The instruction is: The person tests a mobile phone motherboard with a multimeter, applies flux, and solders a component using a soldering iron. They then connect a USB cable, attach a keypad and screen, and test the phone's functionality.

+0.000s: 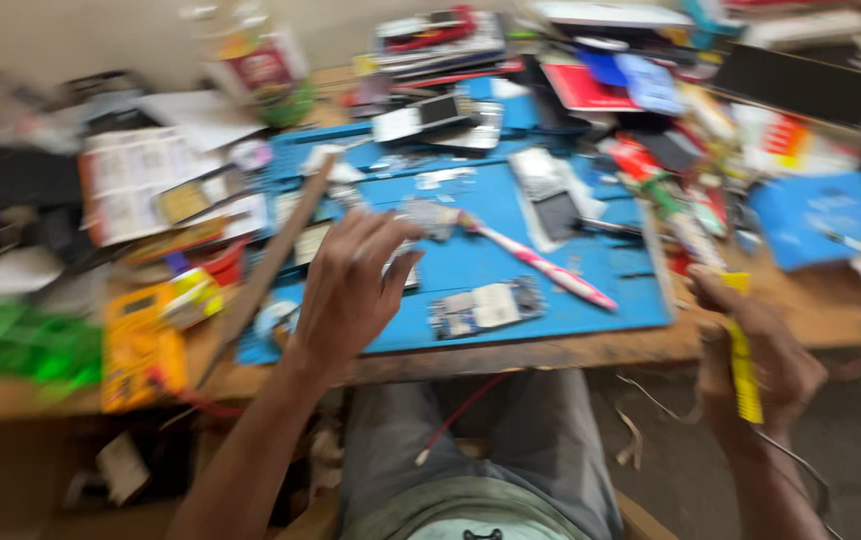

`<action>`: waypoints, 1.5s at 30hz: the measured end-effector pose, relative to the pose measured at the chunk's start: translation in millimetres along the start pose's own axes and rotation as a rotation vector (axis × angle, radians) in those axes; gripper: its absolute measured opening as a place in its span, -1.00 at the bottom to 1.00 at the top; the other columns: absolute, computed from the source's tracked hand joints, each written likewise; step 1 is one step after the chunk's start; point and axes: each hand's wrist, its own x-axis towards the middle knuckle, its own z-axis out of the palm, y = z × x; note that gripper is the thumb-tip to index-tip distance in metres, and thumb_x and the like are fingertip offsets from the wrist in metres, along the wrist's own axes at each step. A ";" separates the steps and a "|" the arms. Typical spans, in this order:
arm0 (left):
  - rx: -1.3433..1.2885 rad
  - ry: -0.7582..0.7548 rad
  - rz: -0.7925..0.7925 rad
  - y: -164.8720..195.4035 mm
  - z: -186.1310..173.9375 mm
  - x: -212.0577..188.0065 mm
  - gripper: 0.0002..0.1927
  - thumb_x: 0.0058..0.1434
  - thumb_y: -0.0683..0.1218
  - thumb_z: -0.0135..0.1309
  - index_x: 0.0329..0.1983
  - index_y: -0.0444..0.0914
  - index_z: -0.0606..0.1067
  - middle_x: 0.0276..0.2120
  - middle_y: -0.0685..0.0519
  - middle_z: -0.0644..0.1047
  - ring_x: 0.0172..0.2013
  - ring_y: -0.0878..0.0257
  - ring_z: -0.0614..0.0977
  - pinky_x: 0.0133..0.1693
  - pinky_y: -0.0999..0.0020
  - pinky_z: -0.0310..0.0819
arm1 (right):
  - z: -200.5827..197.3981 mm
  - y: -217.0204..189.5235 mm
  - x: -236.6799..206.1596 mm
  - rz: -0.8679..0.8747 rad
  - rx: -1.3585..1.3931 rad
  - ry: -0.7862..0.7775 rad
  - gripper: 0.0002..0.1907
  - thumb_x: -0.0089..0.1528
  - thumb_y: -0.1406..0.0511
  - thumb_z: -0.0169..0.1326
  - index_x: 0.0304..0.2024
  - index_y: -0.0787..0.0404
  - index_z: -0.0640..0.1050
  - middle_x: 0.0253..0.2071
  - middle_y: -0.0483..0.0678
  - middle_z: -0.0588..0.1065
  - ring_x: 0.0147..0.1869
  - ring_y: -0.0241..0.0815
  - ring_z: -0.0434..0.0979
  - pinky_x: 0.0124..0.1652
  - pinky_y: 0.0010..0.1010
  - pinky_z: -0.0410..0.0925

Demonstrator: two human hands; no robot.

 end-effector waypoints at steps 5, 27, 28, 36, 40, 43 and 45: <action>0.128 -0.050 -0.036 -47.8 -32.6 31.9 -0.92 0.25 -0.22 0.22 -0.20 -0.25 0.57 -0.31 -0.04 0.61 -0.17 -0.05 0.61 -0.08 0.04 0.50 | 49.1 -19.9 20.5 -0.060 0.261 0.017 -0.59 0.56 0.07 -0.02 0.23 0.26 0.48 0.07 -0.01 0.58 0.10 -0.25 0.62 0.18 -0.45 0.46; 0.165 -0.397 0.285 -135.4 -17.8 72.5 -0.88 0.00 -0.18 0.36 -0.43 -0.15 0.61 -0.36 0.09 0.63 -0.20 0.11 0.62 -0.18 0.12 0.54 | 78.6 -2.4 11.8 0.005 0.416 -0.030 -0.57 0.61 0.11 0.05 0.22 0.38 0.44 0.10 0.19 0.56 0.09 -0.12 0.62 0.09 -0.37 0.52; 0.152 -0.315 0.289 -136.5 -18.0 72.8 -0.87 0.05 -0.18 0.36 -0.39 -0.16 0.61 -0.33 0.10 0.63 -0.19 0.13 0.63 -0.16 0.15 0.56 | 78.8 -1.6 11.2 0.005 0.422 -0.029 -0.56 0.60 0.09 0.05 0.22 0.38 0.44 0.09 0.19 0.56 0.08 -0.12 0.62 0.08 -0.36 0.52; -0.625 -0.155 -0.110 -87.7 -33.6 37.0 -0.74 0.39 -0.19 0.16 0.07 -0.20 0.37 -0.17 0.03 0.63 -0.15 0.31 0.73 -0.14 0.41 0.76 | 79.1 4.2 6.9 -0.007 0.419 -0.046 -0.59 0.64 0.12 0.02 0.28 0.37 0.41 0.15 0.23 0.56 0.14 -0.07 0.64 0.11 -0.34 0.54; -0.804 -0.006 -0.590 -39.7 -26.3 -23.3 -0.66 0.19 -0.18 0.11 0.02 -0.19 0.34 -0.14 0.24 0.46 -0.26 0.39 0.66 -0.31 0.40 0.70 | 80.1 -5.9 1.5 -0.020 0.461 -0.040 -0.51 0.62 0.04 -0.01 0.32 0.33 0.41 0.09 0.20 0.57 0.06 -0.09 0.64 0.05 -0.35 0.54; -0.722 0.072 -0.648 -18.0 -17.0 -57.6 -0.82 0.32 -0.19 0.25 -0.16 -0.34 0.47 -0.37 0.00 0.56 -0.37 0.29 0.61 -0.29 0.33 0.62 | 88.1 -27.8 -12.7 -0.049 0.449 -0.043 -0.40 0.51 -0.07 -0.09 0.29 0.28 0.45 -0.04 0.09 0.59 -0.09 -0.20 0.60 -0.03 -0.44 0.47; -0.361 0.042 -0.702 -8.2 -14.9 -73.3 -0.80 0.29 -0.19 0.36 -0.29 -0.37 0.54 -0.48 -0.11 0.56 -0.51 0.21 0.51 -0.44 0.22 0.36 | 92.9 -45.4 -23.6 -0.085 0.423 -0.103 -0.43 0.48 -0.07 -0.04 0.20 0.26 0.54 -0.07 0.06 0.58 -0.07 -0.20 0.59 -0.02 -0.47 0.46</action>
